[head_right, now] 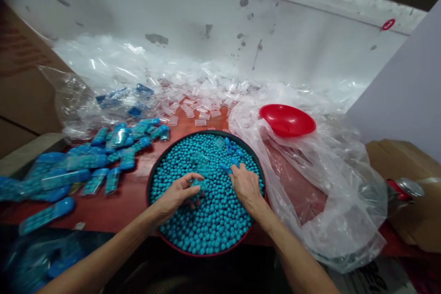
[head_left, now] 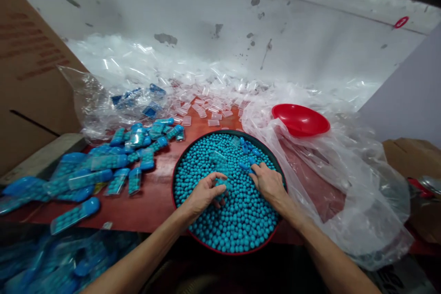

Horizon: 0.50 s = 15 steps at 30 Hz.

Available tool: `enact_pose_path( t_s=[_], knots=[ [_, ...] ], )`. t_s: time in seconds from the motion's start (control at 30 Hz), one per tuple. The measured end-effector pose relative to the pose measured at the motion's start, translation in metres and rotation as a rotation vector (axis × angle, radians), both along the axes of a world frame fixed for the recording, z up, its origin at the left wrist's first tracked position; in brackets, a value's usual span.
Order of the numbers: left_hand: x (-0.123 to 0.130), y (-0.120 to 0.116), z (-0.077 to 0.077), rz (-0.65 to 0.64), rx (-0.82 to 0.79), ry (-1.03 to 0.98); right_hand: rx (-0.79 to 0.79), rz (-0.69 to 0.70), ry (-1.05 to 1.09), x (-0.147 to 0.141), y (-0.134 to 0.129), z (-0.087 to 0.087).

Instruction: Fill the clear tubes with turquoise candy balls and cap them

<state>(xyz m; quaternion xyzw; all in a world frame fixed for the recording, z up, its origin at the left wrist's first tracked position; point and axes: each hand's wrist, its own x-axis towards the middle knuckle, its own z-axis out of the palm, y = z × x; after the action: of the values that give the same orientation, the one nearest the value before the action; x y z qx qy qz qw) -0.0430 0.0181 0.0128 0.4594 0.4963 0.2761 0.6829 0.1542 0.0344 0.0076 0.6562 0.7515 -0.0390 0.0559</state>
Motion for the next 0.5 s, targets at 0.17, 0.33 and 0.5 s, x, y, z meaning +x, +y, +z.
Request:
enact_pose_path(
  t_s=[0.17, 0.33, 0.5],
  knots=[
    [0.003, -0.001, -0.005, 0.002, 0.134, 0.046, -0.043, 0.121, 0.07, -0.022, -0.011, 0.011],
    [-0.008, -0.003, 0.002, 0.023, 0.083, -0.016, -0.185, 0.321, 0.24, -0.018, -0.022, 0.013],
    [-0.029, -0.009, 0.011, 0.085, 0.049, -0.056, -0.142, 0.462, 0.174, -0.007, -0.018, 0.016]
  ],
)
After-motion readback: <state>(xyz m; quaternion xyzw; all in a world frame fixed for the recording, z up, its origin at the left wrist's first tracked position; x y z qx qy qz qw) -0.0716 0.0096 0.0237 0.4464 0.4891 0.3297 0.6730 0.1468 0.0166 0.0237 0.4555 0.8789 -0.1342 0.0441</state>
